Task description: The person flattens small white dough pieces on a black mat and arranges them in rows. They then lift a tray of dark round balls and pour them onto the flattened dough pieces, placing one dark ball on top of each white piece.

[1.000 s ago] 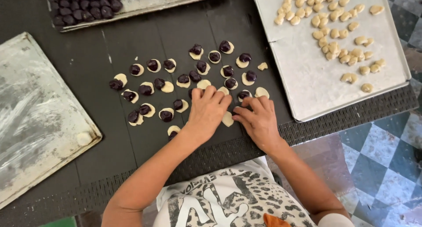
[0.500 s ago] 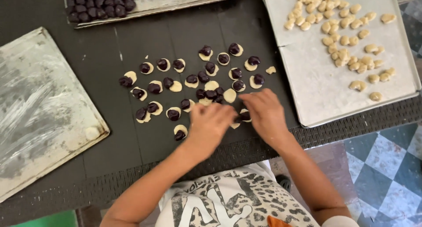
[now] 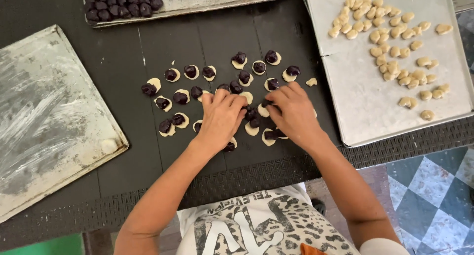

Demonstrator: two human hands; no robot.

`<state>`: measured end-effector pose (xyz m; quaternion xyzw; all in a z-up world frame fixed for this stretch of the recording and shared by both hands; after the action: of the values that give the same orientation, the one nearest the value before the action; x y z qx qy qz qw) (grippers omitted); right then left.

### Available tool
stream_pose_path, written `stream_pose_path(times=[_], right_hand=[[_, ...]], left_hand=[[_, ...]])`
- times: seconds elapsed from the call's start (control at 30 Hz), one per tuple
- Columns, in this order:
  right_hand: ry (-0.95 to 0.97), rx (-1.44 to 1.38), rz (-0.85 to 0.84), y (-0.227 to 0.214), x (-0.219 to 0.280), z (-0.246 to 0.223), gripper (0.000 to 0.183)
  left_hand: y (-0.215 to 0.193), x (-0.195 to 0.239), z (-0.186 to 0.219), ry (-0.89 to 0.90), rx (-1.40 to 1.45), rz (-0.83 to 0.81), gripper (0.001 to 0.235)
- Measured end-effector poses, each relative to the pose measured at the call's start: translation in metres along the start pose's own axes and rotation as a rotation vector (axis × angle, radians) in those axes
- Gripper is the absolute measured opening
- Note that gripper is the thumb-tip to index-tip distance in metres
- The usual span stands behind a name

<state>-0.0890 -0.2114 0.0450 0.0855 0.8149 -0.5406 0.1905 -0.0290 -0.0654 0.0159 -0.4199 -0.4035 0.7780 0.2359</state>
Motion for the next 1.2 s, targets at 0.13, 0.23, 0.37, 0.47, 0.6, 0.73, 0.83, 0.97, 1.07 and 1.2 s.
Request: stream_pose_path(times=[0.13, 0.23, 0.37, 0.47, 0.6, 0.73, 0.83, 0.97, 1.07, 1.2], right_hand=[[-0.026, 0.156, -0.056, 0.022, 0.019, 0.006, 0.018], [-0.026, 0.319, -0.099, 0.017, 0.010, -0.007, 0.020], [-0.048, 0.201, -0.113, 0.032, 0.014, -0.021, 0.034], [-0.016, 0.201, -0.131, 0.048, 0.025, -0.020, 0.039], [0.034, 0.084, -0.074, 0.023, 0.024, -0.033, 0.024], [0.021, 0.049, -0.083, 0.028, 0.032, -0.039, 0.020], [-0.017, 0.075, -0.139, 0.032, 0.021, -0.035, 0.022], [0.029, 0.129, -0.177, 0.043, 0.002, -0.027, 0.031], [0.032, 0.173, -0.237, 0.057, -0.004, -0.013, 0.028], [0.239, -0.020, -0.312, 0.045, -0.023, -0.001, 0.017]], left_hand=[[-0.006, -0.003, 0.001, 0.007, 0.052, 0.020, 0.017], [-0.016, -0.006, 0.002, -0.002, 0.093, 0.030, 0.020], [-0.035, -0.007, 0.002, -0.056, 0.113, 0.062, 0.023], [-0.049, -0.001, 0.005, -0.104, 0.119, 0.066, 0.020], [-0.064, 0.007, 0.011, -0.122, 0.127, 0.095, 0.018], [-0.067, 0.012, 0.009, -0.136, 0.113, 0.099, 0.017], [-0.069, 0.012, 0.007, -0.144, 0.087, 0.106, 0.017], [-0.070, 0.018, 0.006, -0.157, 0.121, 0.116, 0.013], [-0.073, 0.020, 0.001, -0.182, 0.141, 0.114, 0.015], [-0.074, 0.023, -0.002, -0.205, 0.149, 0.098, 0.015]])
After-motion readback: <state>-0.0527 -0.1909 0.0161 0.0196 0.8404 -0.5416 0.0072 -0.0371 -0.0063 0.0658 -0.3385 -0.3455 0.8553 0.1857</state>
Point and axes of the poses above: each hand's wrist, its own x-axis away from the middle knuckle, its own y-axis out of the palm, z = x × y, the point moved 7 cm from there along -x, towards the middle knuckle
